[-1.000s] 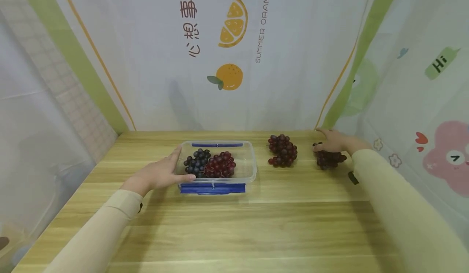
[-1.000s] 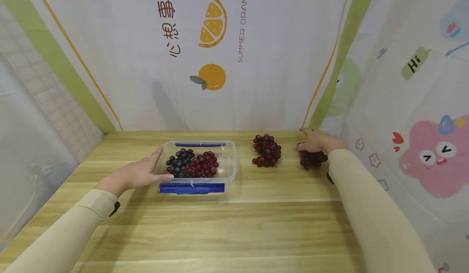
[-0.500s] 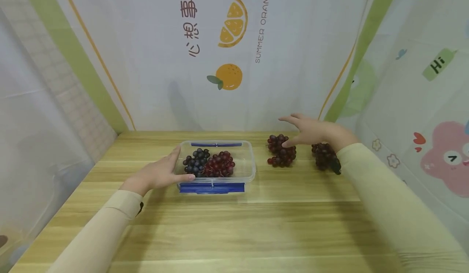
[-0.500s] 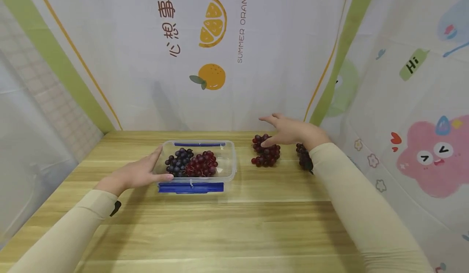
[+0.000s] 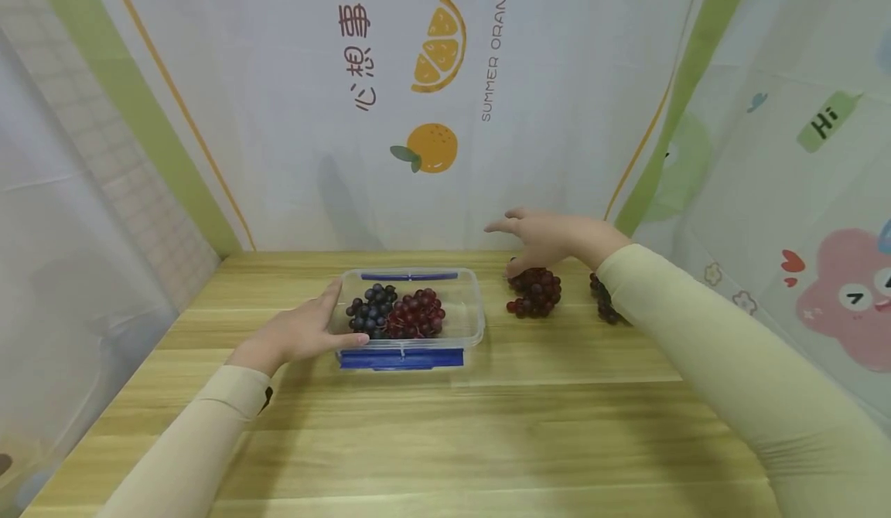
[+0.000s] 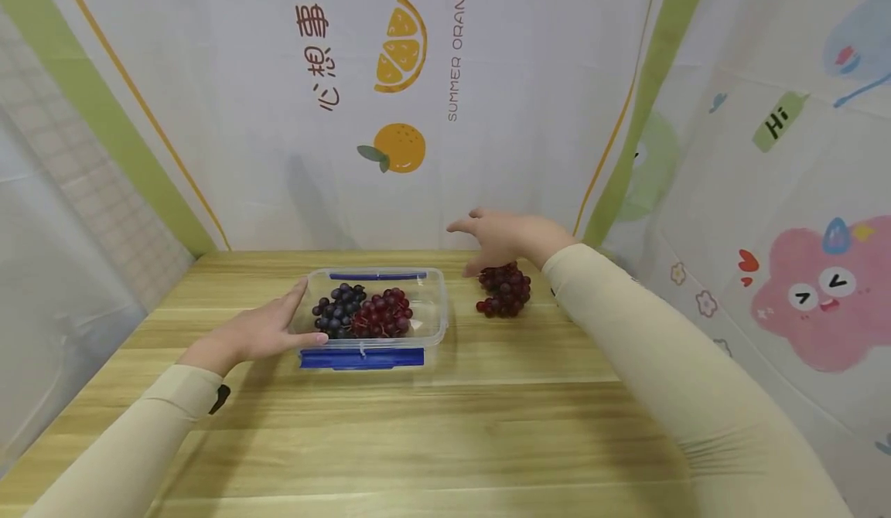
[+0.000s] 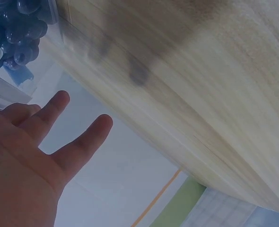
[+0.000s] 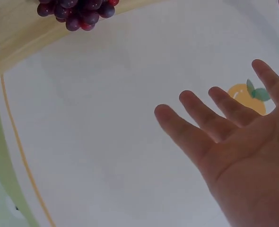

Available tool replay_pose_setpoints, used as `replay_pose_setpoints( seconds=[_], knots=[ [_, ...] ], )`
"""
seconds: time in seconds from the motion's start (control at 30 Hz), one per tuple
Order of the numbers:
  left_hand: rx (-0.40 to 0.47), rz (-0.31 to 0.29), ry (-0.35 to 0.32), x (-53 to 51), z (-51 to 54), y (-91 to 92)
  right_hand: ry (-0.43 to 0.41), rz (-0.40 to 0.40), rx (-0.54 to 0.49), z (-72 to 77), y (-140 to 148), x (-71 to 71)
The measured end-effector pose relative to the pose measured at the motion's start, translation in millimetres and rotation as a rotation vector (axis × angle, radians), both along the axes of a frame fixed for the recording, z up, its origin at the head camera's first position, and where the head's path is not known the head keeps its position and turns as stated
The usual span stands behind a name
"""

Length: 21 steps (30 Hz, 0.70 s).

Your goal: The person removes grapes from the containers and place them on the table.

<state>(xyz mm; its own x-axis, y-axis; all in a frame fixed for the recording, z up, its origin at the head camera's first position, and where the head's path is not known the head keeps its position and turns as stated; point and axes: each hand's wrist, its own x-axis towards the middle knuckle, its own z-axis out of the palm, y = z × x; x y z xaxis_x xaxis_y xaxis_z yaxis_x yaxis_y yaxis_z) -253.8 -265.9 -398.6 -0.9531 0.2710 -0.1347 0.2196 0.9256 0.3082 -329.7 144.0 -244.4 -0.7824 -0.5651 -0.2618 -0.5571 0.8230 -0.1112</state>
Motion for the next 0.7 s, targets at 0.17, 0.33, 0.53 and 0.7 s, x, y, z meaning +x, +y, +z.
replay_pose_setpoints(
  seconds=[0.17,0.33,0.53,0.7],
  knots=[
    [0.000,-0.003,-0.002,0.3,-0.3,-0.3,0.021,0.046,0.039,5.6,-15.3,0.9],
    [-0.001,-0.009,-0.001,0.8,-0.9,-1.1,0.024,0.053,0.062,7.4,-32.1,5.6],
    [-0.004,-0.011,0.005,-0.7,-2.0,-1.1,0.029,0.062,0.096,-0.1,-53.3,8.3],
    [-0.007,-0.010,0.008,-1.3,-1.7,-1.2,0.009,0.082,0.136,-8.7,-71.3,9.9]
  ],
)
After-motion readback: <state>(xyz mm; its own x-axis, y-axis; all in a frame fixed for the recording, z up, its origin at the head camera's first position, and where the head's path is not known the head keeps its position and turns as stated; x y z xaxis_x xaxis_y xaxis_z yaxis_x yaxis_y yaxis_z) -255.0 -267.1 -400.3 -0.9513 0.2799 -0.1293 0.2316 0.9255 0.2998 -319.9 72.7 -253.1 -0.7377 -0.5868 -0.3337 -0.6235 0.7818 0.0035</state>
